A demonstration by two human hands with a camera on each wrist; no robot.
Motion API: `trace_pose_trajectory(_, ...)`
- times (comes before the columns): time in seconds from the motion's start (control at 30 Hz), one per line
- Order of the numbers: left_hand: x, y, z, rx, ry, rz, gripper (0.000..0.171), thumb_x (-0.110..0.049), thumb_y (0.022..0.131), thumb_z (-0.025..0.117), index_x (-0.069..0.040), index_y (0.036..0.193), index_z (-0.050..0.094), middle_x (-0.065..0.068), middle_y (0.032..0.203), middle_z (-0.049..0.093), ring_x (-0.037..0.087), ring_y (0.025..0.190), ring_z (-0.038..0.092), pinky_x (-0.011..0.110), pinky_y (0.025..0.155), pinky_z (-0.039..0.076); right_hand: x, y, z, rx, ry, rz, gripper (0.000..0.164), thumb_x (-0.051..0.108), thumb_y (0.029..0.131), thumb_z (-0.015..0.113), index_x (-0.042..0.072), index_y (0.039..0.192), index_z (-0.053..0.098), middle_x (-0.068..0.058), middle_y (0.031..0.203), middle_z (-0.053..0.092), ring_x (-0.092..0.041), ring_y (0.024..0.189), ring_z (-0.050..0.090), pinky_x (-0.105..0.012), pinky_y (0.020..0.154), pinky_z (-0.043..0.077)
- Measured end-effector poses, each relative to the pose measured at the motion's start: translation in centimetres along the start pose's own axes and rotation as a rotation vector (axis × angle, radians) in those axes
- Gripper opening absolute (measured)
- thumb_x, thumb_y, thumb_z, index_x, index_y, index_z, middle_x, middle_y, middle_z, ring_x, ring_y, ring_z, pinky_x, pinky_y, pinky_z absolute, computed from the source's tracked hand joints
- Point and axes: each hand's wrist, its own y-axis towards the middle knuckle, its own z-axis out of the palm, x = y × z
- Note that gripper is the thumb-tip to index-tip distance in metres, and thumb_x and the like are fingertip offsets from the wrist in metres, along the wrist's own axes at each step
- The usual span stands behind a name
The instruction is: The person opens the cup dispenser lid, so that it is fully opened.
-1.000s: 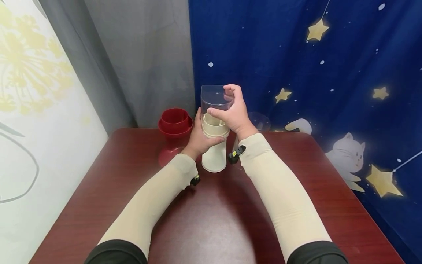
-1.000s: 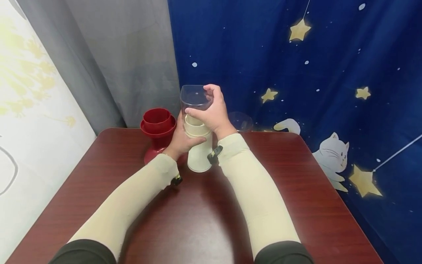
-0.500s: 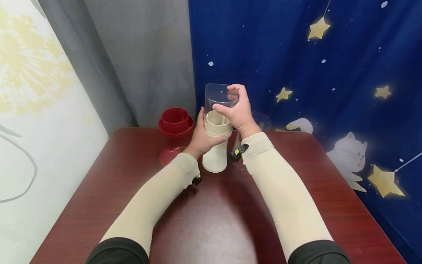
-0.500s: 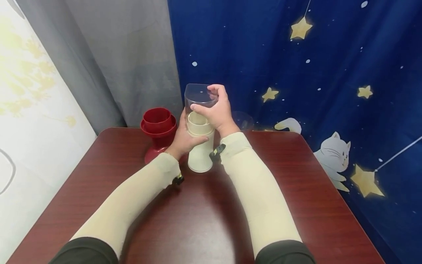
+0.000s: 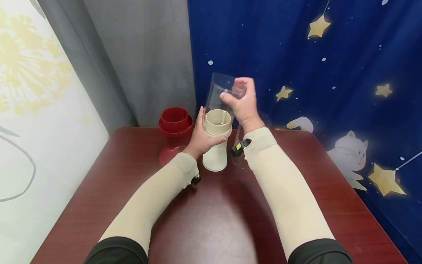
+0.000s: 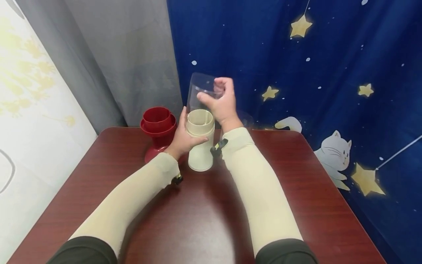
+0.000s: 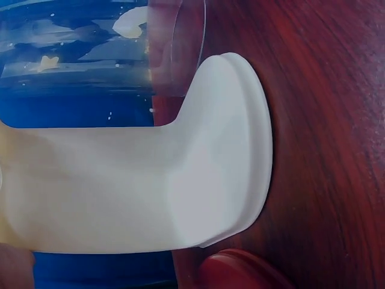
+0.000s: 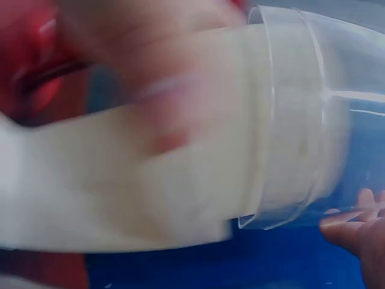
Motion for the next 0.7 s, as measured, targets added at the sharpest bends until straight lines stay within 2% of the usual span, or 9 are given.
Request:
trace_pose_trajectory(0.1, -0.1, 0.0, 0.0, -0.006, 0.019, 0.009, 0.144, -0.022, 0.067, 0.101, -0.036, 0.169, 0.001, 0.001, 0.172, 0.026, 0.022, 0.153, 0.036, 0.040, 0.123, 0.039, 1.8, 0.9, -0.6, -0.001, 0.054, -0.023, 0.061, 0.011, 0.071, 0.085, 0.012, 0.122, 0.050, -0.005, 0.127, 0.060, -0.025, 0.124, 0.061, -0.035, 0.105, 0.053)
trace_pose_trajectory(0.23, -0.1, -0.1, -0.5, -0.004, 0.071, 0.034, 0.142, -0.024, 0.067, 0.102, -0.040, 0.168, 0.003, 0.008, 0.164, 0.038, 0.025, 0.144, 0.046, 0.043, 0.120, 0.044, 4.0, 1.1, -1.3, 0.040, -0.023, -0.052, 0.069, 0.027, 0.068, 0.088, 0.014, 0.123, 0.050, -0.007, 0.134, 0.057, -0.029, 0.134, 0.055, -0.040, 0.111, 0.050)
trace_pose_trajectory(0.43, -0.3, 0.0, -1.0, 0.011, 0.155, 0.081, 0.132, -0.025, 0.068, 0.101, -0.032, 0.168, 0.015, 0.013, 0.163, 0.038, 0.030, 0.146, 0.044, 0.048, 0.120, 0.043, 5.9, 0.4, -1.6, 0.054, -0.014, -0.078, 0.070, 0.030, 0.067, 0.087, 0.011, 0.123, 0.050, -0.010, 0.134, 0.058, -0.030, 0.132, 0.055, -0.043, 0.110, 0.050)
trace_pose_trajectory(0.6, -0.3, 0.0, -0.7, -0.009, 0.210, 0.096, 0.116, -0.026, 0.068, 0.101, -0.024, 0.162, 0.032, 0.017, 0.156, 0.042, 0.033, 0.141, 0.047, 0.049, 0.117, 0.046, 6.7, -0.6, -2.0, 0.088, 0.000, -0.078, 0.072, 0.031, 0.067, 0.089, 0.011, 0.125, 0.051, -0.013, 0.138, 0.057, -0.031, 0.133, 0.055, -0.044, 0.109, 0.053)
trace_pose_trajectory(0.7, -0.4, -0.1, -0.4, -0.021, 0.214, 0.101, 0.111, -0.027, 0.067, 0.102, -0.023, 0.157, 0.036, 0.017, 0.152, 0.046, 0.032, 0.137, 0.049, 0.049, 0.113, 0.050, 7.0, -1.2, -2.6, 0.097, -0.007, -0.078, 0.073, 0.034, 0.067, 0.089, 0.012, 0.126, 0.051, -0.014, 0.141, 0.057, -0.031, 0.135, 0.055, -0.045, 0.110, 0.053)
